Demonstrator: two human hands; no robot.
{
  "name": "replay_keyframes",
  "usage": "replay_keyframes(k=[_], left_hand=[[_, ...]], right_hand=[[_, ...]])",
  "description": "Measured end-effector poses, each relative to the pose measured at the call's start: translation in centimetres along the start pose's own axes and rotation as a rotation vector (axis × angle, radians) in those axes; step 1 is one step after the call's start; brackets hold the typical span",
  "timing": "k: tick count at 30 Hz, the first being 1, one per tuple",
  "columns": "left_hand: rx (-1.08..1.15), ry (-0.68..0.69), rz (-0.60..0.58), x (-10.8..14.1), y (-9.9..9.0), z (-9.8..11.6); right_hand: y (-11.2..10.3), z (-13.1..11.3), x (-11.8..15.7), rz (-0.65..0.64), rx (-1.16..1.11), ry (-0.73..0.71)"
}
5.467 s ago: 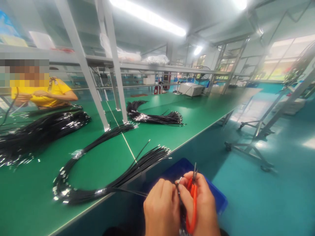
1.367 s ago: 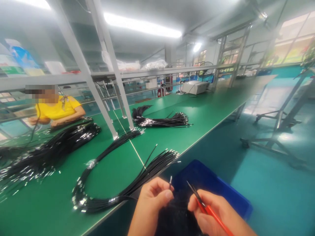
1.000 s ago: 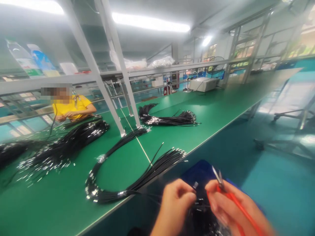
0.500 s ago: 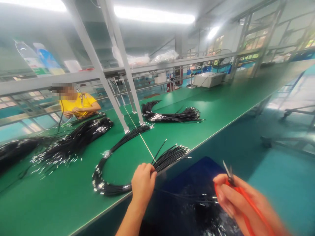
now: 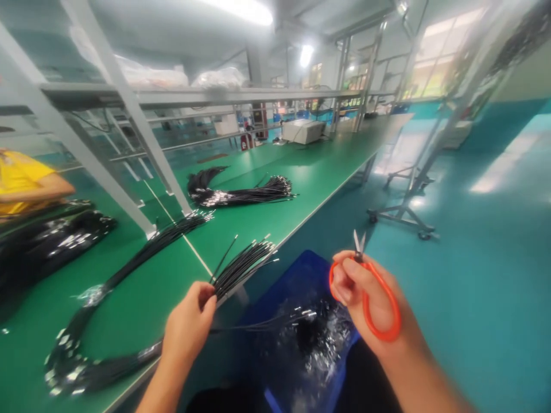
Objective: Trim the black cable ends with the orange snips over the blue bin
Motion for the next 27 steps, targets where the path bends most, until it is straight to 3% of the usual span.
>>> replay_keyframes(k=[5, 11, 14, 18, 22, 27], left_hand=[[0.25, 0.11, -0.004, 0.1, -1.2, 3.2], [0.465, 0.337, 0.003, 3.3, -3.1, 9.2], [0.366, 0.451, -0.004, 4.9, -2.2, 11.2], [-0.048, 0.539, -0.045, 6.2, 0.9, 13.0], [-0.007, 0.504, -0.094, 6.1, 2.7, 13.1], [0.801, 0.157, -0.317, 4.1, 2.2, 10.4]], right_hand=[[0.2, 0.6, 0.0, -0.005, -0.004, 0.001], [0.1, 0.6, 0.3, 0.001, 0.008, 0.008], [0.0, 0.6, 0.5, 0.002, 0.018, 0.015], [0.0, 0.7, 0.6, 0.009, 0.023, 0.016], [0.2, 0.8, 0.6, 0.013, 0.018, 0.008], [-0.2, 0.9, 0.6, 0.033, 0.005, 0.011]])
Point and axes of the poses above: each hand's wrist, its own x-axis away from the middle knuckle, its own y-axis out of the palm, z = x × y, the point moved 5 cm from there along -x, towards the middle knuckle, and after that the axes turned 11 degrees about -x, right-handed, at the moved point
